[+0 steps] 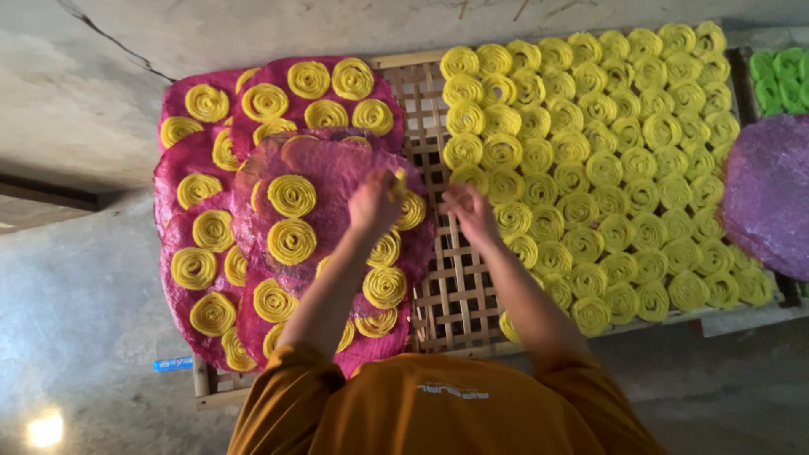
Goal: The person repeatedly picks up yellow spiral-shaped craft items from a pink sheet and places them onto a wooden lattice tray. The person also adjusts the pink sheet and occasionally moves items between the sheet and the tray.
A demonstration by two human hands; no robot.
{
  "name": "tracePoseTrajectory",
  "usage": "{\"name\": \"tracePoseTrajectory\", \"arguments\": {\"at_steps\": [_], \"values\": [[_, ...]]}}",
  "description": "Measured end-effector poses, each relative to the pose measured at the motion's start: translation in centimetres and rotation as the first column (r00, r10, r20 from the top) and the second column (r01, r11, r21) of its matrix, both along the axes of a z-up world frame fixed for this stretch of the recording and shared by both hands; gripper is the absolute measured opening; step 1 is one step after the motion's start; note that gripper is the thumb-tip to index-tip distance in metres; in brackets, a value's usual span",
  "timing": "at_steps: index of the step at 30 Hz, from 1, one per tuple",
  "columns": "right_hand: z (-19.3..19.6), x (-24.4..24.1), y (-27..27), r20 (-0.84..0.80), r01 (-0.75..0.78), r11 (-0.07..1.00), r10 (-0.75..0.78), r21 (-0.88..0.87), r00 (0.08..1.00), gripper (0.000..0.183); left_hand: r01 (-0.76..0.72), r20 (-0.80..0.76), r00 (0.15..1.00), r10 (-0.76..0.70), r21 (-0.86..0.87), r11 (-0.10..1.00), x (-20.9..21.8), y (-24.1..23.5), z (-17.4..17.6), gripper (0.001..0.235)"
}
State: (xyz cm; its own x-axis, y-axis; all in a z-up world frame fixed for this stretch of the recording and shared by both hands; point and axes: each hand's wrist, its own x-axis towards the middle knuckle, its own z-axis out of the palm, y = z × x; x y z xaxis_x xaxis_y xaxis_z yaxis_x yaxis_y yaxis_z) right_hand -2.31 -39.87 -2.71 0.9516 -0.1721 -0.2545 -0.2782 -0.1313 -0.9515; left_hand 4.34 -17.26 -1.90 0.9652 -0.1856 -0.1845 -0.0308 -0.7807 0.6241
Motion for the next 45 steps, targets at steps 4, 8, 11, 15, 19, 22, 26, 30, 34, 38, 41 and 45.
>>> {"name": "tracePoseTrajectory", "arguments": {"at_steps": [4, 8, 11, 15, 19, 22, 26, 30, 34, 38, 41, 45], "values": [[-1.5, -4.2, 1.0, -0.192, 0.186, 0.437, -0.031, 0.880, 0.981, 0.051, 0.263, 0.088, 0.963, -0.254, -0.114, 0.958, -6.5, -2.8, 3.3, 0.036], [-2.7, -5.6, -1.0, -0.162, 0.172, 0.905, -0.116, 0.390, 0.980, 0.036, 0.214, 0.163, 0.962, -0.221, 0.057, 0.975, -6.7, -2.6, 2.5, 0.054], [-2.6, -5.9, -2.6, -0.007, -0.008, 0.979, 0.007, -0.202, 1.000, 0.033, 0.153, 0.164, 0.969, -0.184, 0.184, 0.971, -4.3, -1.9, 0.6, 0.062], [-1.3, -5.7, -3.1, 0.185, 0.034, 0.852, 0.075, -0.522, 0.980, 0.028, 0.140, -0.022, 0.990, -0.139, 0.171, 0.975, -2.4, -1.8, -0.4, 0.063], [0.4, -5.6, -2.8, 0.270, 0.090, 0.706, 0.148, -0.702, 0.951, 0.033, 0.273, -0.106, 0.961, -0.255, 0.216, 0.937, -3.6, -3.3, 0.5, 0.075], [1.8, -4.8, -2.4, 0.314, 0.114, 0.623, 0.221, -0.774, 0.923, 0.037, 0.325, -0.068, 0.946, -0.318, 0.239, 0.915, -4.1, -3.8, 1.5, 0.079], [2.2, -5.3, -2.0, 0.321, 0.166, 0.509, 0.235, -0.845, 0.917, 0.048, 0.251, -0.216, 0.948, -0.232, 0.061, 0.966, -4.5, -3.1, 1.9, 0.054], [0.7, -7.3, -1.1, 0.145, -0.015, 0.975, 0.048, -0.223, 0.988, 0.042, 0.088, -0.161, 0.970, -0.183, -0.469, 0.879, -5.9, -2.8, 2.0, 0.052], [-1.7, -10.3, 1.5, -0.038, -0.127, 0.829, 0.176, 0.544, 0.984, 0.037, -0.015, -0.225, 0.965, -0.131, -0.550, 0.835, -10.0, -3.4, 1.4, 0.042], [-2.2, -12.2, 2.4, -0.093, 0.043, 0.848, 0.008, 0.529, 0.996, 0.038, 0.025, -0.164, 0.977, -0.139, -0.554, 0.832, -12.9, -2.6, 0.2, 0.040], [-1.2, -12.4, 0.8, -0.043, 0.116, 0.948, -0.108, 0.297, 0.993, 0.038, 0.206, 0.411, 0.889, -0.201, 0.031, 0.978, -12.4, 0.1, -0.2, 0.070], [0.8, -12.2, -2.8, 0.172, 0.111, 0.988, -0.129, 0.109, 0.977, 0.031, 0.339, 0.074, 0.939, -0.337, -0.020, 0.941, -12.8, 3.3, 0.1, 0.058]]}}
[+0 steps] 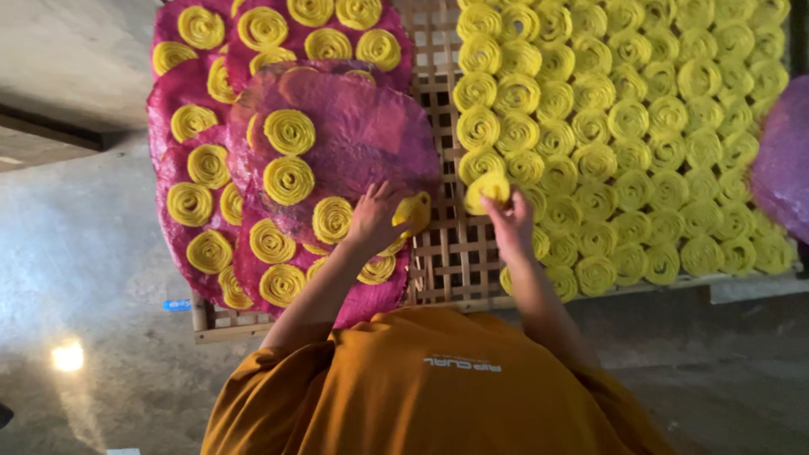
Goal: The person repeatedly picks up yellow spiral-shaped craft items from a pink sheet and places them onto a wooden lattice tray. The person also adjusts the pink sheet and occasionally moves items between the sheet and the tray.
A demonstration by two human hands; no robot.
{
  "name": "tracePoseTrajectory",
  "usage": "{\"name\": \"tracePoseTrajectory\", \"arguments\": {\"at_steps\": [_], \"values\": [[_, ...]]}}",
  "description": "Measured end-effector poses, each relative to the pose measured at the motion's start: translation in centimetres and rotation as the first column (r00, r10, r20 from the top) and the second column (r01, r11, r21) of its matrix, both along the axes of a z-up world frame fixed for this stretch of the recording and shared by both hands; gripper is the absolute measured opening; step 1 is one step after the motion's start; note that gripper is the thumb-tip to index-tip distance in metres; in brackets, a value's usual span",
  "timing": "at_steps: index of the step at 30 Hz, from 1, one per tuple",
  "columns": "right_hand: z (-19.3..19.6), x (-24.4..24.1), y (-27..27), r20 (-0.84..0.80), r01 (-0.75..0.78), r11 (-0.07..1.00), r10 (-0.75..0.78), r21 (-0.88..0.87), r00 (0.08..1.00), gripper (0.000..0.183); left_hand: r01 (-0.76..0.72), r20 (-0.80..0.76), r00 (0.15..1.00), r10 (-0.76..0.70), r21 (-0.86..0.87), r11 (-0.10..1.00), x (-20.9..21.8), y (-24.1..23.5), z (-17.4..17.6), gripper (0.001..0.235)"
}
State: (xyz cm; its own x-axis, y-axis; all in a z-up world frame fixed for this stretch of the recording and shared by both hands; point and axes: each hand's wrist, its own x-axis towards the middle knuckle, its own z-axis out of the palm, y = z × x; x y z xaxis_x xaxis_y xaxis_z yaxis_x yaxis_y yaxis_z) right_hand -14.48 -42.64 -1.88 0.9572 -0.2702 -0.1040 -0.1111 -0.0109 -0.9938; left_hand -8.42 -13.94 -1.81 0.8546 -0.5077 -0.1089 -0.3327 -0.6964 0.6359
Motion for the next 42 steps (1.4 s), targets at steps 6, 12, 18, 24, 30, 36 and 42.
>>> {"name": "tracePoseTrajectory", "arguments": {"at_steps": [6, 12, 18, 24, 30, 36, 42], "values": [[1.9, -0.6, -2.7, -0.096, -0.162, 0.985, 0.155, -0.063, 0.983, 0.030, -0.048, 0.124, 0.991, 0.047, 0.006, 0.999, -0.8, -0.8, -1.4, 0.062], [1.1, -1.5, -1.5, -0.374, -0.385, 0.802, 0.220, -0.456, 0.901, 0.026, -0.093, 0.045, 0.995, 0.093, 0.013, 0.996, -1.1, -1.0, -2.8, 0.043], [0.2, -2.9, -0.6, -0.177, -0.197, 0.787, 0.114, -0.585, 0.978, 0.022, -0.010, 0.068, 0.998, 0.014, -0.070, 0.998, -1.8, -2.2, -1.8, 0.051], [0.7, -1.1, -0.5, 0.001, -0.091, 0.697, 0.130, -0.711, 0.991, 0.018, -0.031, -0.103, 0.994, 0.021, -0.099, 0.995, -1.2, -2.5, 0.3, 0.039], [2.3, -0.4, -0.2, 0.145, 0.082, 0.379, 0.140, -0.922, 0.980, 0.042, -0.169, -0.261, 0.961, 0.093, -0.286, 0.943, -1.3, -3.3, 2.4, 0.038], [1.9, -2.7, 2.6, -0.163, -0.180, 0.923, 0.246, 0.341, 0.955, 0.056, -0.264, -0.479, 0.858, -0.187, -0.723, 0.638, -2.8, -4.7, 4.5, 0.040], [-2.2, -5.9, 2.2, -0.303, 0.014, 0.831, 0.187, 0.556, 0.934, 0.044, -0.193, -0.430, 0.903, -0.022, -0.450, 0.872, -4.0, -5.1, 4.8, 0.051]]}}
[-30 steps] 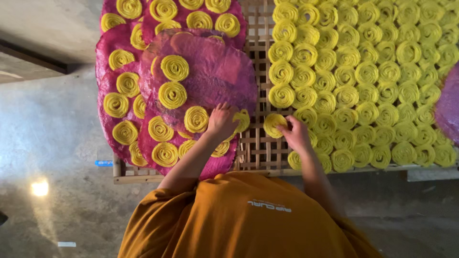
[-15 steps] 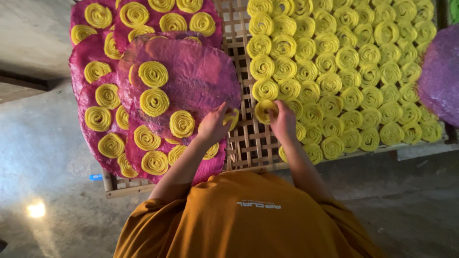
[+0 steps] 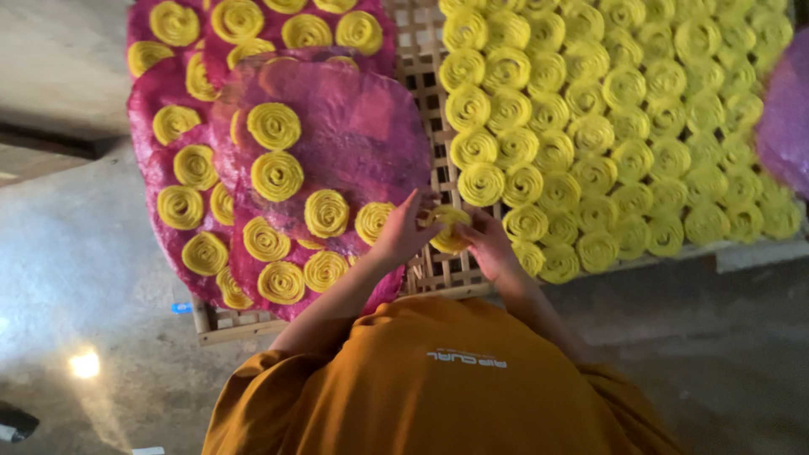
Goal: The person repeatedly picks up yellow spiral-shaped craft items from a pink sheet and places them onto a wooden lattice tray. The person also adjusts the pink sheet and occasionally moves items between the sheet and the tray.
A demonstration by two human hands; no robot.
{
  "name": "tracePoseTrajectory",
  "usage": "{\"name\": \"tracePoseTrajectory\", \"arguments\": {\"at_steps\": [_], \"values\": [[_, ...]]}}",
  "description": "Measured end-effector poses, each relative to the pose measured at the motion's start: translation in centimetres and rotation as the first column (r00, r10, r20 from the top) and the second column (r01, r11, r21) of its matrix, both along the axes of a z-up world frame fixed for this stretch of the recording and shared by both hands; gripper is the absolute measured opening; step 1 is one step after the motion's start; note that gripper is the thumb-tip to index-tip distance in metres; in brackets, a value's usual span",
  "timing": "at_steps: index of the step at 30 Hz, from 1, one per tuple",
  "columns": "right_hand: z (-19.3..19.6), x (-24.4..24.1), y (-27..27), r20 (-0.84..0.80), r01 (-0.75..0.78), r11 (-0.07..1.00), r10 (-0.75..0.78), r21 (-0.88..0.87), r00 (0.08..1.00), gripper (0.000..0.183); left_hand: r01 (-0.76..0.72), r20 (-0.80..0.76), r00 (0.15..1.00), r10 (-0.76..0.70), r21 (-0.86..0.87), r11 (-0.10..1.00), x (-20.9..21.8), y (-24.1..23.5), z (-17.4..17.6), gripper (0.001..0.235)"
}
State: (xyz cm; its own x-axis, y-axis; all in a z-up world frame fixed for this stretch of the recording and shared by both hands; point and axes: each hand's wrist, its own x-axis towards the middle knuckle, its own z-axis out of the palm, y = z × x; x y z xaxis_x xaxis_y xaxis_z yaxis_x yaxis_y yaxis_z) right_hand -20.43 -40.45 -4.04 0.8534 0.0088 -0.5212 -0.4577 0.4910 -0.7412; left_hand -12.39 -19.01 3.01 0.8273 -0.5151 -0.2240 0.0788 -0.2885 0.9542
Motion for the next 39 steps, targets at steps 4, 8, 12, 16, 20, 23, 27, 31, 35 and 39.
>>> {"name": "tracePoseTrajectory", "arguments": {"at_steps": [4, 8, 12, 16, 20, 23, 27, 31, 35, 39], "values": [[0.2, -3.5, -4.8, 0.246, 0.020, 0.791, 0.166, -0.612, 0.955, 0.030, -0.054, 0.263, 0.959, -0.101, 0.523, 0.850, -0.8, 2.9, -1.4, 0.040], [1.1, -5.0, -7.3, 0.194, 0.096, 0.664, 0.075, -0.742, 0.978, 0.032, -0.209, 0.460, 0.880, -0.118, 0.599, 0.773, -0.8, 6.2, -2.4, 0.054], [0.6, -4.1, -6.2, 0.169, -0.019, 0.710, 0.193, -0.704, 0.967, 0.032, -0.278, 0.497, 0.863, -0.090, 0.616, 0.737, -1.5, 7.1, -2.9, 0.056], [0.5, -2.6, -4.3, 0.074, -0.054, 0.393, 0.302, -0.918, 0.950, 0.036, -0.289, 0.431, 0.902, -0.031, 0.654, 0.699, -2.0, 6.5, -4.2, 0.052], [1.3, -2.3, -3.5, 0.286, 0.186, 0.274, 0.392, -0.944, 0.874, 0.036, -0.408, 0.563, 0.827, -0.004, 0.604, 0.685, -1.8, 6.5, -5.8, 0.060], [2.1, -2.0, -3.8, 0.265, 0.237, 0.119, 0.469, -0.964, 0.842, 0.043, -0.382, 0.514, 0.858, 0.023, 0.608, 0.696, -1.7, 6.3, -6.6, 0.047], [3.1, -1.9, -2.7, 0.193, 0.241, -0.046, 0.463, -0.970, 0.865, 0.041, -0.301, 0.429, 0.903, 0.004, 0.627, 0.719, -2.0, 6.8, -6.0, 0.036], [4.3, -1.8, -1.9, 0.194, 0.249, -0.085, 0.409, -0.965, 0.892, 0.038, -0.250, 0.432, 0.902, 0.001, 0.518, 0.818, -1.7, 7.3, -4.4, 0.033], [3.8, -3.0, 0.0, 0.256, 0.325, -0.201, 0.307, -0.924, 0.917, 0.037, -0.135, 0.276, 0.961, 0.013, 0.428, 0.893, -1.3, 7.2, -2.6, 0.024], [0.1, -5.6, 4.0, 0.179, 0.111, 0.888, -0.032, -0.447, 0.983, 0.039, 0.061, 0.233, 0.964, -0.129, 0.278, 0.959, -3.5, 5.1, -1.1, 0.025]]}}
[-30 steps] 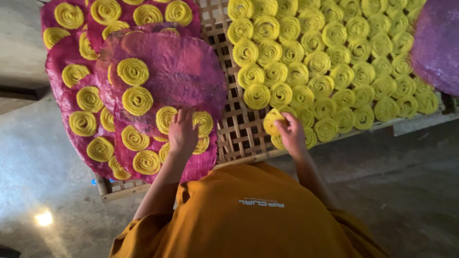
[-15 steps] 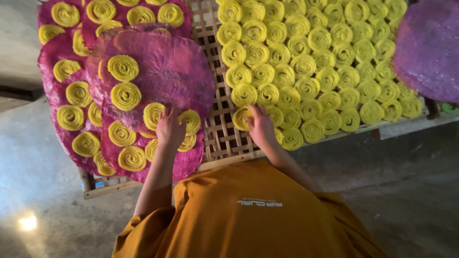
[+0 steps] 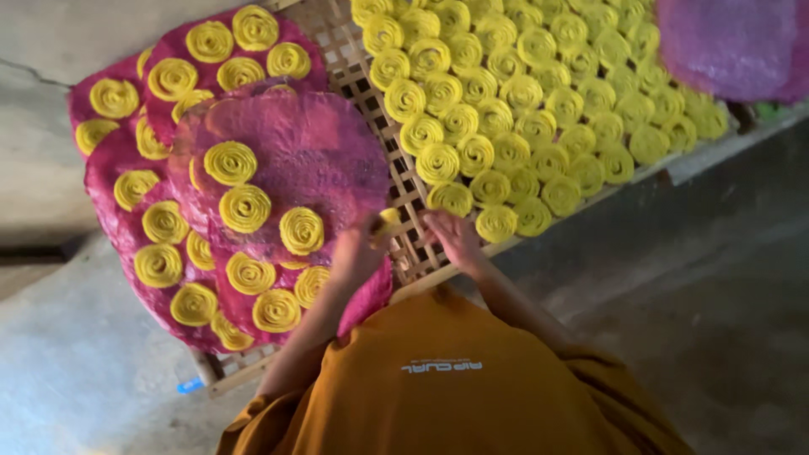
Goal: The person repeatedly picks up yellow spiral-shaped craft items from a pink sheet and places them onto a wooden lattice tray. The person also adjusts the pink sheet and occasionally moves items between the sheet and the tray.
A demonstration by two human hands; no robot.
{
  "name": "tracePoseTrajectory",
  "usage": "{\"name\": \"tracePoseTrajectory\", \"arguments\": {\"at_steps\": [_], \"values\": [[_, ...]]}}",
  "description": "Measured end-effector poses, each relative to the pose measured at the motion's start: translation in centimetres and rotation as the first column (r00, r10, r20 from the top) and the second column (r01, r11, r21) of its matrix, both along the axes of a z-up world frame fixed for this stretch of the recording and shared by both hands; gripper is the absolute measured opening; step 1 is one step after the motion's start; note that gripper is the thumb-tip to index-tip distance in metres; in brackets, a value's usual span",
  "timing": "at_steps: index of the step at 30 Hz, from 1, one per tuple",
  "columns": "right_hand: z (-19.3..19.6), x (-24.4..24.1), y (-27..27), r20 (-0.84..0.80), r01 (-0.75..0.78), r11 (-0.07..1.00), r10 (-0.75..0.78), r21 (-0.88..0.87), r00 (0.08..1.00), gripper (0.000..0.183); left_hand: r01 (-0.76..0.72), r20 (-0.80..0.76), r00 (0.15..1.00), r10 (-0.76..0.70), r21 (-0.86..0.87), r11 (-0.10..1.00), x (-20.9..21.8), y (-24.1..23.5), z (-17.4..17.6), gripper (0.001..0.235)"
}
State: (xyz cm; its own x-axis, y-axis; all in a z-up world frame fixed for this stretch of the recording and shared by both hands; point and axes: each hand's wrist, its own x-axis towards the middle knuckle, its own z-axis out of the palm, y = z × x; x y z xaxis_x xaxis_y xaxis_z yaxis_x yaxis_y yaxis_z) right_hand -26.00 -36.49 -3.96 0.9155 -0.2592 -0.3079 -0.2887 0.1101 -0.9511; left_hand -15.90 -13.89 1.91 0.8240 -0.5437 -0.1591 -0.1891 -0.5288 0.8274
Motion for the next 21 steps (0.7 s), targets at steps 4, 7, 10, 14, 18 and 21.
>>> {"name": "tracePoseTrajectory", "arguments": {"at_steps": [4, 7, 10, 14, 18, 21], "values": [[-4.9, -2.6, 2.5, -0.257, 0.274, 0.737, -0.139, 0.617, 0.956, 0.038, 0.192, 0.117, 0.978, -0.174, -0.172, 0.966, -1.0, 0.7, 1.0, 0.032], [-7.2, -4.4, 0.7, -0.296, 0.379, 0.909, -0.319, 0.174, 0.900, 0.039, 0.117, 0.403, 0.914, -0.051, -0.140, 0.983, 1.8, 4.3, 0.8, 0.021], [-7.9, -4.7, -1.6, -0.263, 0.018, 0.779, -0.233, -0.627, 0.936, 0.033, 0.005, 0.351, 0.929, -0.114, 0.298, 0.955, 5.1, 8.3, -0.2, 0.041], [-4.8, -4.7, -0.9, -0.249, -0.031, 0.574, -0.305, -0.818, 0.919, 0.036, 0.041, 0.449, 0.871, -0.200, 0.338, 0.940, 6.4, 10.8, -1.7, 0.054], [0.0, -3.1, 0.5, 0.019, 0.085, 0.273, -0.235, -0.958, 0.972, 0.037, 0.007, 0.436, 0.886, -0.157, 0.326, 0.945, 6.6, 11.4, -2.6, 0.048], [2.1, -0.3, -1.4, 0.081, 0.118, 0.264, -0.146, -0.957, 0.986, 0.034, -0.063, 0.490, 0.860, -0.143, 0.380, 0.923, 6.8, 10.0, -3.0, 0.046]]}}
